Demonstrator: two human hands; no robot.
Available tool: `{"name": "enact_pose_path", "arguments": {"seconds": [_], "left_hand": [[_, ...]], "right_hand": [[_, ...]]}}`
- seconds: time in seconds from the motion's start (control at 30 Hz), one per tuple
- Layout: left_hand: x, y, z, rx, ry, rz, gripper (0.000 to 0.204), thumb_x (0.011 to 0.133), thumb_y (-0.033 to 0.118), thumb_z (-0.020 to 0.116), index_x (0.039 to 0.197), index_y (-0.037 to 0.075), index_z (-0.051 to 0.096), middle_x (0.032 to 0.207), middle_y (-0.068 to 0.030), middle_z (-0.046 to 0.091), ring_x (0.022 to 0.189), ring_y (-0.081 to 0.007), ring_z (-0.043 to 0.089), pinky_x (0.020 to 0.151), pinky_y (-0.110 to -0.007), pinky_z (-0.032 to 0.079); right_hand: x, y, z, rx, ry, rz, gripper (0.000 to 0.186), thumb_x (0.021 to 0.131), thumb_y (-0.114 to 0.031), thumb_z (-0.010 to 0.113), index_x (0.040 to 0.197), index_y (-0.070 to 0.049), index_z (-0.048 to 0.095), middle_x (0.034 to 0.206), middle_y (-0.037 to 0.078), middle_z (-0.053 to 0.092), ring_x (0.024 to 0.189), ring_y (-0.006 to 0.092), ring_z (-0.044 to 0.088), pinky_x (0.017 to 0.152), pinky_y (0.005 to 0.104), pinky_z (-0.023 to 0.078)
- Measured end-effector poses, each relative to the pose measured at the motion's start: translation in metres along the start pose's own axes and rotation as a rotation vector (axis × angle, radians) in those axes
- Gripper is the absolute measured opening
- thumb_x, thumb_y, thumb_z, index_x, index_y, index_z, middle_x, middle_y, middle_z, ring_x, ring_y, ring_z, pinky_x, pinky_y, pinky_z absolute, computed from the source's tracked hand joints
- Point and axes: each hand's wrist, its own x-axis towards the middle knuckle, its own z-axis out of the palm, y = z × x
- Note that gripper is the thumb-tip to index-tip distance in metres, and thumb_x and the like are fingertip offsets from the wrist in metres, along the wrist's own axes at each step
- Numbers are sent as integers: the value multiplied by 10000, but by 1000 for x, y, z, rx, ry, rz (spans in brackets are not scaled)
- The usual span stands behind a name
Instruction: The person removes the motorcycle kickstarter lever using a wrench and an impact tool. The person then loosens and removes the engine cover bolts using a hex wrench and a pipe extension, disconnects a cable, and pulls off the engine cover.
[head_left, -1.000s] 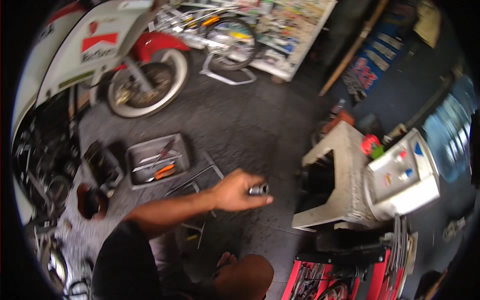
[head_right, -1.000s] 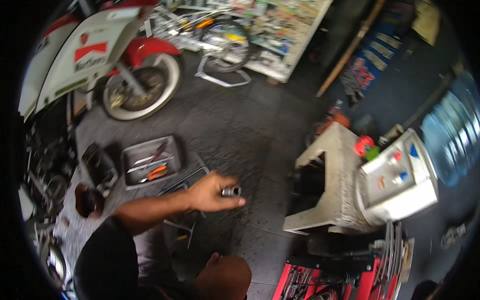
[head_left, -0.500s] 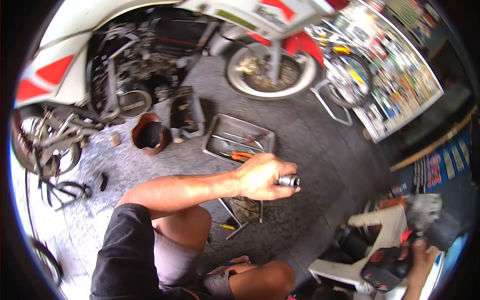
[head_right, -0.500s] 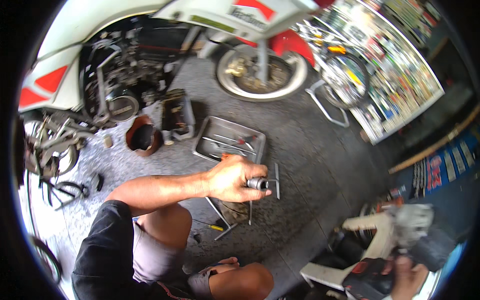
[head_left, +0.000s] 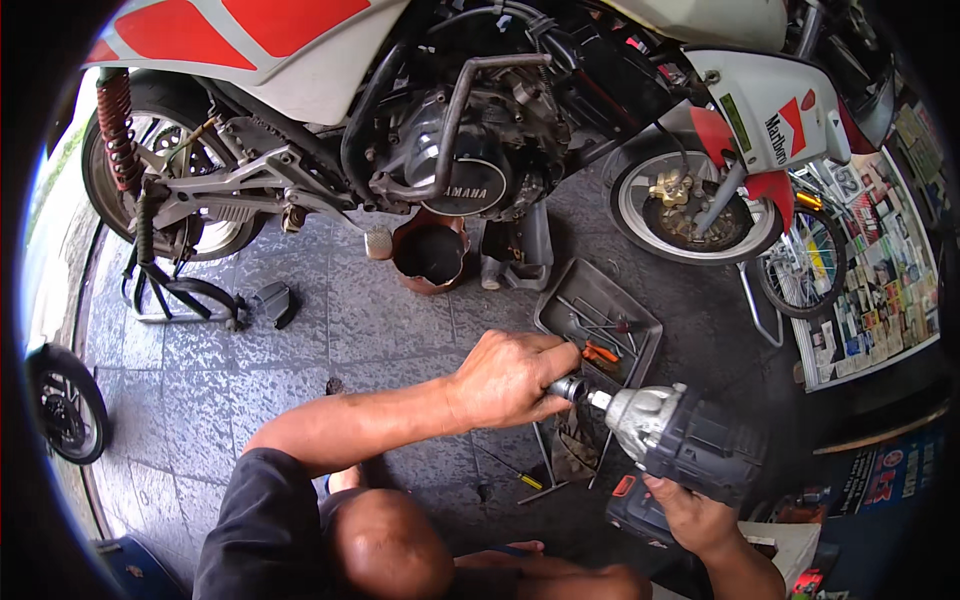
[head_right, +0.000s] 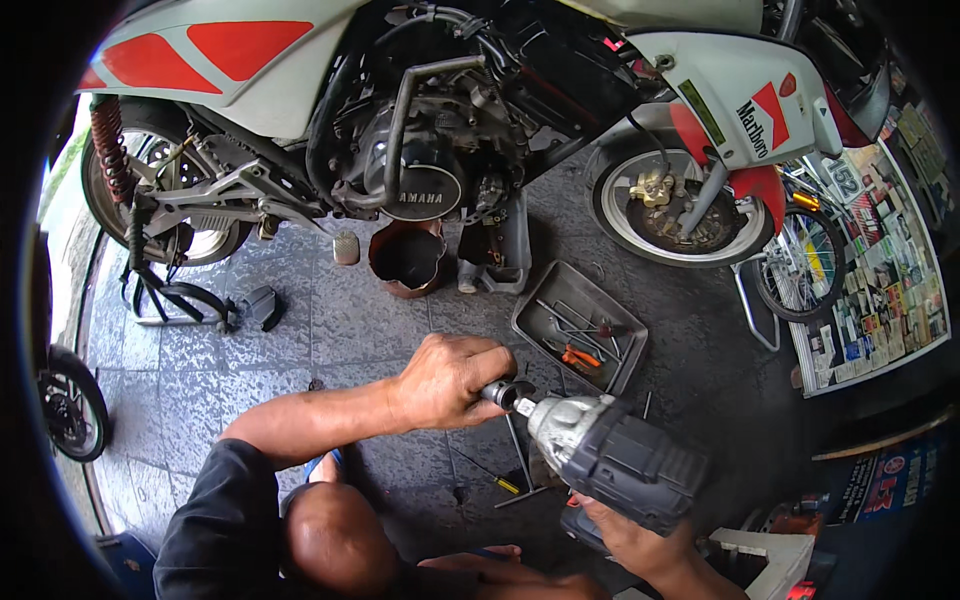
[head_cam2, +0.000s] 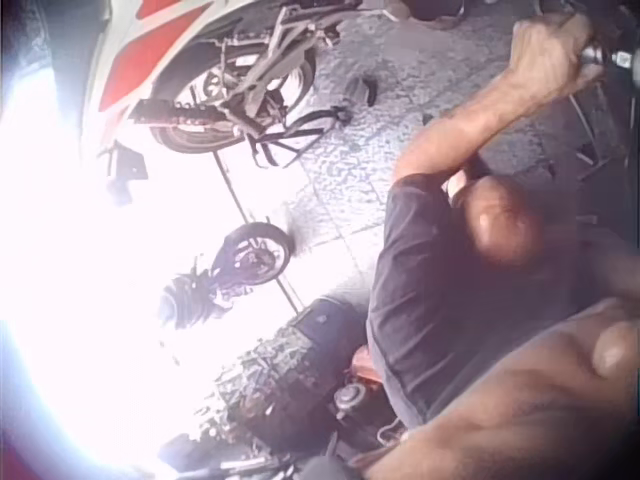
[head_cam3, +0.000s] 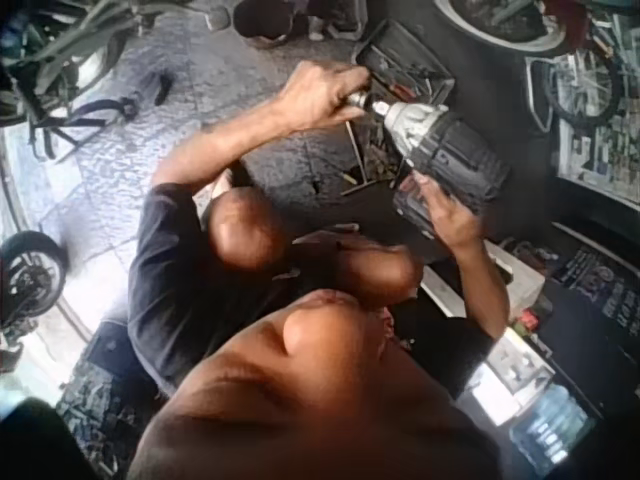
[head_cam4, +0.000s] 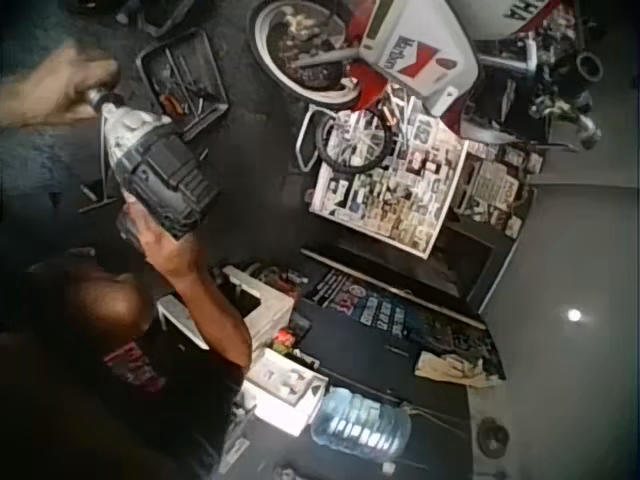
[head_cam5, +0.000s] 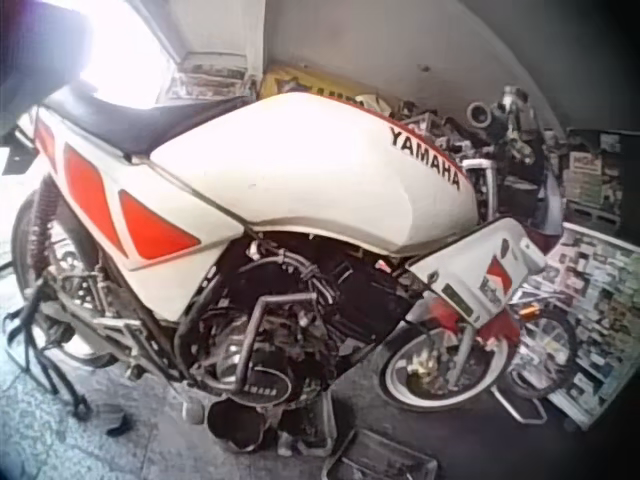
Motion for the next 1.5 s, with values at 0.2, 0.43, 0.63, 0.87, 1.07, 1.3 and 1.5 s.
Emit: {"name": "enact_pose_path", "arguments": {"seconds": [0.2, 0.43, 0.63, 0.87, 1.07, 1.3, 1.5], "left_hand": [[-6, -16, -22, 51, 112, 78, 420, 614, 196, 787, 890, 60, 501, 780, -89, 565, 751, -326, 611, 625, -437, 500], [-27, -37, -38, 151, 178, 135, 379, 605, 205, 762, 847, 77, 502, 745, -72, 544, 731, -295, 619, 605, -415, 507], [-54, -54, -52, 301, 220, 111, 310, 634, 226, 704, 812, 89, 491, 703, -56, 503, 664, -264, 602, 569, -388, 502], [-53, -77, -95, 153, -62, -105, 538, 618, 135, 789, 1051, 60, 478, 880, -123, 587, 861, -364, 625, 685, -431, 513], [-82, -114, -92, -1362, 492, -449, 579, 848, 113, 641, 1350, 8, 371, 1153, -169, 595, 1002, -280, 615, 916, -401, 479], [-72, -118, -71, -1596, 540, -763, 350, 943, 304, 607, 1092, -9, 556, 900, -128, 665, 681, -183, 630, 550, -305, 498], [-53, -137, -90, -1442, 525, -737, 347, 930, 293, 634, 1063, -24, 590, 834, -145, 674, 698, -198, 669, 621, -322, 581]], "right_hand": [[22, -35, 33, -20, 1, 27, 203, 881, -61, 680, 1050, 17, 600, 858, 95, 689, 769, 170, 681, 720, 303, 545], [28, -27, 62, 30, -30, 162, 241, 852, -74, 714, 1039, 27, 598, 866, 84, 678, 696, 149, 656, 675, 292, 550], [56, -27, 101, 442, -81, 323, 265, 880, -143, 680, 1052, 30, 575, 755, 97, 632, 591, 156, 603, 543, 286, 522], [88, 14, 164, 997, -231, 293, 437, 875, -62, 623, 1275, 23, 470, 1133, 188, 608, 681, 145, 593, 600, 292, 507], [85, 29, 252, 1049, 52, 112, 407, 852, -42, 618, 1240, -4, 501, 1089, 166, 613, 725, 132, 566, 635, 278, 492], [130, 6, 321, 834, 337, 86, 300, 882, -87, 591, 1154, 32, 548, 923, 92, 615, 691, 151, 572, 621, 284, 479], [158, 19, 331, 655, 369, -53, 409, 872, -30, 609, 1252, 0, 459, 1062, 122, 590, 700, 140, 555, 637, 279, 480]]}}
